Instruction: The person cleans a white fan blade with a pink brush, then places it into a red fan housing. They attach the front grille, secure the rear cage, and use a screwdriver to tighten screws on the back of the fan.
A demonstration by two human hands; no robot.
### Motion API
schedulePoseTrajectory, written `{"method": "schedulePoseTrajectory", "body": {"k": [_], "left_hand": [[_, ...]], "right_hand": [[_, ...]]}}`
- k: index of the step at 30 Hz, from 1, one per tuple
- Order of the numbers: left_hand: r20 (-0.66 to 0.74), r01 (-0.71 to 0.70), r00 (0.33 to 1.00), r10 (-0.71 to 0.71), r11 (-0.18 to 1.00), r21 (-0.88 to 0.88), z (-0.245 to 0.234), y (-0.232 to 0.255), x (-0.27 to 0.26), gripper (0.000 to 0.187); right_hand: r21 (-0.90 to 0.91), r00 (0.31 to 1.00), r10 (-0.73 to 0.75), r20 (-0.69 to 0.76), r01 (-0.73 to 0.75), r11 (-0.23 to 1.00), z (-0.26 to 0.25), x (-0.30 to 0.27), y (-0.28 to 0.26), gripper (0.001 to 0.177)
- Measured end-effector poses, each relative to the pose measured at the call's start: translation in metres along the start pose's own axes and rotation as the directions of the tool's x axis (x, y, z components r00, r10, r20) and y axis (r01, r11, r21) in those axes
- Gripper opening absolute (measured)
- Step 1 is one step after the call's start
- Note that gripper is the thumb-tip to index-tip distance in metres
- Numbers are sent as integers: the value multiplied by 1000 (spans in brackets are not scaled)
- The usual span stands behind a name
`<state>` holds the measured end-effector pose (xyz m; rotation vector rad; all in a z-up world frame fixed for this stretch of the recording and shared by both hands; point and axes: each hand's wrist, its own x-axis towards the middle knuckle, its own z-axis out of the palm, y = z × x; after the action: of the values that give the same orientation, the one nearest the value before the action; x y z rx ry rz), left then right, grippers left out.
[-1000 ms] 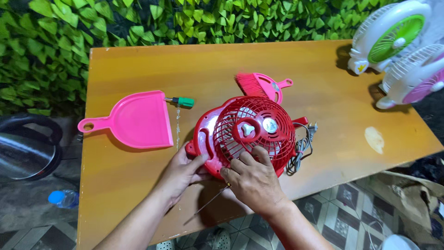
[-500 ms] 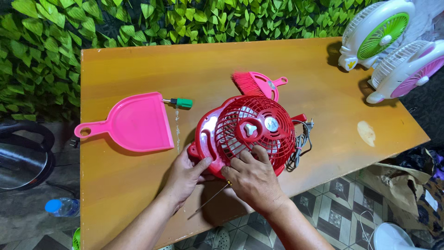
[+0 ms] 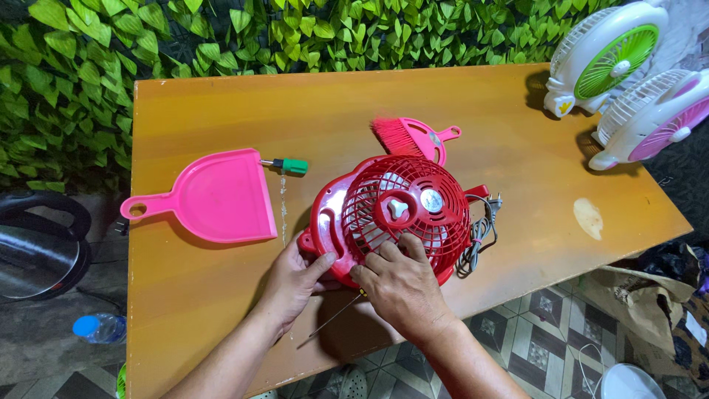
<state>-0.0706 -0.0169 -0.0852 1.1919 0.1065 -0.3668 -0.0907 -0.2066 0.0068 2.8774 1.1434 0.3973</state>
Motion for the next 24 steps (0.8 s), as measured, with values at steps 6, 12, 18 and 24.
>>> {"method": "schedulePoseTrajectory", "body": {"k": [6,12,18,24], "left_hand": [[-39,20,999,-16,994,106,-3,-4,2,57],[4,36,999,-36,999,24,-1,2,-1,62],[10,20,1000,-20,1000,-5,2,5,-2,60],[10,22,1000,-22,999,-30,3,2,0,57]], "right_hand": [[135,998,37,-54,-30,990,-25,3,1,33],[262,978,195,78,-209,942,-68,-9,24,16],[220,991,116,67,-128,967,-88,-11,37,12],[209,998,20,56,-32,977,-84,-2,33,11]]}}
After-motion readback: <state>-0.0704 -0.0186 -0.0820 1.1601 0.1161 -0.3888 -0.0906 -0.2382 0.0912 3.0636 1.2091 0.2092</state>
